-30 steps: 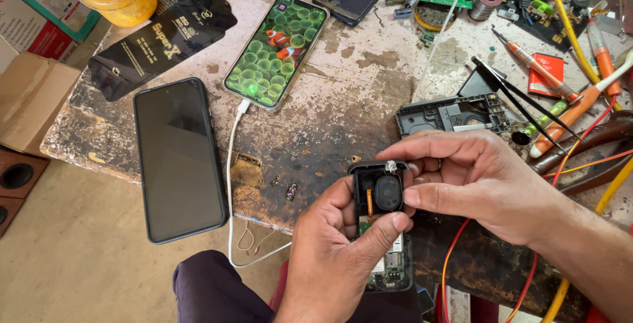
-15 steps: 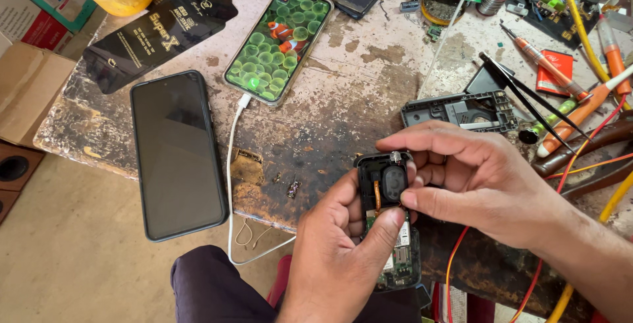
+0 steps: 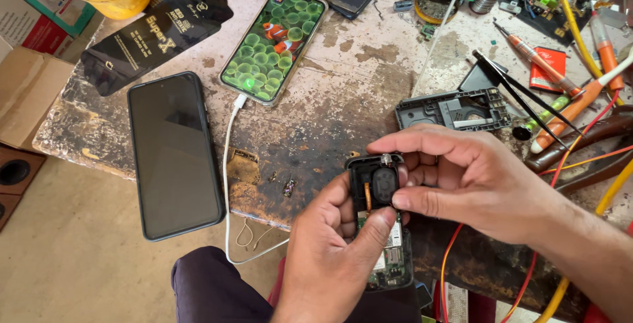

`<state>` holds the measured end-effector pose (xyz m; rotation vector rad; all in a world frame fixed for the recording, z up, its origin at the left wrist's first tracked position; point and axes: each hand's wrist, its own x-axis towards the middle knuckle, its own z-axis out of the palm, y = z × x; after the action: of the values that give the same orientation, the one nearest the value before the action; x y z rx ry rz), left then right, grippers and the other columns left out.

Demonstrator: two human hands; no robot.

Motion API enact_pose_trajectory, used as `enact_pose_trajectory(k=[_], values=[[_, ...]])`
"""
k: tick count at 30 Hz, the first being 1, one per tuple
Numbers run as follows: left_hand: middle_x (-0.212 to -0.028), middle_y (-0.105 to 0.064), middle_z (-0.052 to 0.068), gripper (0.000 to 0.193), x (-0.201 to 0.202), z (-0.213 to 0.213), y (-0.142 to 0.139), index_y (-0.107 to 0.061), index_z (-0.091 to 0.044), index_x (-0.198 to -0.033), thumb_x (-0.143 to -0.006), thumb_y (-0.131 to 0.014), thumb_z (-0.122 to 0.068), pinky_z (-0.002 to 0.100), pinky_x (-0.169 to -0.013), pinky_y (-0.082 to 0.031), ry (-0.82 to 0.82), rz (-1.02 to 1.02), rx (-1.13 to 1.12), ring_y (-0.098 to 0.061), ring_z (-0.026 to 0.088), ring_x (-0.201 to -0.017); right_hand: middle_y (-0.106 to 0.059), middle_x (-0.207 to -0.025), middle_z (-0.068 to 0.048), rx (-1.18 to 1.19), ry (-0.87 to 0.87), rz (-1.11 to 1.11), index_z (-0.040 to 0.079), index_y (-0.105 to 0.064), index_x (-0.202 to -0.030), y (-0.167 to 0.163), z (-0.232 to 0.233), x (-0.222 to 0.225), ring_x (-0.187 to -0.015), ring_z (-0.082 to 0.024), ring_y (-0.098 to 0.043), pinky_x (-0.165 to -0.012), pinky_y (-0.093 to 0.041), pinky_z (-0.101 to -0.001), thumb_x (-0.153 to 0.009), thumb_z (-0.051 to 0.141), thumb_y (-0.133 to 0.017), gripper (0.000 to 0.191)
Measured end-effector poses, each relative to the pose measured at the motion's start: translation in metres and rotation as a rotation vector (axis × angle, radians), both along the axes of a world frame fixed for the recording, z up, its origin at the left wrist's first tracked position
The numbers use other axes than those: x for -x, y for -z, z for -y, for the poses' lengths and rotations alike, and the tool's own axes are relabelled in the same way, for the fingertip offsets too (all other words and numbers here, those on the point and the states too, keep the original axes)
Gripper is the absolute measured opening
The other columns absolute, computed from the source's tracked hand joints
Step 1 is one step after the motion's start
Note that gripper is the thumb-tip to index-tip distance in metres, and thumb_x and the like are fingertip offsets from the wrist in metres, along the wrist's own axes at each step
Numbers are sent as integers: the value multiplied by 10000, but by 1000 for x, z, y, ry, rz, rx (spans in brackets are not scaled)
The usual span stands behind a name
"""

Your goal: The person disassembles a feature phone on a cluttered repair bench, prying off the back cover and lifting out the internal board with tweezers and a screwdriver. They press the keypad to test the phone, then use a screwdriver to work on the phone's internal components and reattach parts.

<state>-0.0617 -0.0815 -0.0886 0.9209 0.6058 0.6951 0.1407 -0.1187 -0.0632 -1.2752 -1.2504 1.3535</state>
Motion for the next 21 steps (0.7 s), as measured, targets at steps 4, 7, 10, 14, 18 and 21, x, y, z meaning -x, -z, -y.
enact_pose_trajectory(k=[4, 7, 10, 14, 18, 21], values=[[-1151, -715, 56, 395, 4, -2, 2, -600, 34, -1329, -938, -657, 36, 262, -910, -557, 43, 61, 36, -683, 108, -992, -645, -990, -54, 51, -15, -48, 36, -659, -1413, 2, -1, -5, -859, -110, -665, -756, -586, -273, -897, 0, -758, 527], [-1140, -718, 59, 399, 4, -4, 1, -597, 35, -1332, -937, -654, 24, 270, -905, -563, 56, 76, 67, -686, 114, -978, -638, -953, -42, 55, 3, -65, 46, -661, -1378, 3, -1, -4, -824, -97, -663, -727, -600, -270, -872, 6, -743, 514], [-1123, -725, 75, 397, 3, -5, 1, -601, 41, -1333, -940, -656, 12, 278, -899, -567, 64, 72, 92, -692, 122, -964, -635, -979, -47, 40, -29, -124, 44, -650, -1415, 1, -2, -4, -846, -99, -662, -740, -606, -271, -913, 2, -730, 510], [-1115, -735, 78, 399, 4, -7, 0, -603, 32, -1328, -933, -656, 9, 282, -902, -578, 78, 64, 119, -701, 117, -959, -640, -897, -51, 125, 30, -41, 69, -669, -1363, -5, -5, -2, -751, -100, -666, -665, -583, -258, -863, 12, -704, 504], [-1098, -737, 80, 383, 4, -8, 0, -610, 36, -1321, -943, -658, 0, 282, -884, -584, 82, 48, 126, -705, 117, -942, -634, -883, -50, 136, 35, -41, 69, -671, -1356, -7, -5, 0, -725, -104, -673, -643, -575, -253, -864, 14, -696, 496], [-1085, -739, 74, 371, 1, -5, 1, -619, 35, -1306, -938, -661, 1, 277, -862, -585, 43, 28, 110, -705, 114, -925, -632, -887, -51, 126, 36, -58, 68, -670, -1355, -5, -5, -1, -733, -117, -689, -656, -595, -265, -862, 7, -702, 498]])
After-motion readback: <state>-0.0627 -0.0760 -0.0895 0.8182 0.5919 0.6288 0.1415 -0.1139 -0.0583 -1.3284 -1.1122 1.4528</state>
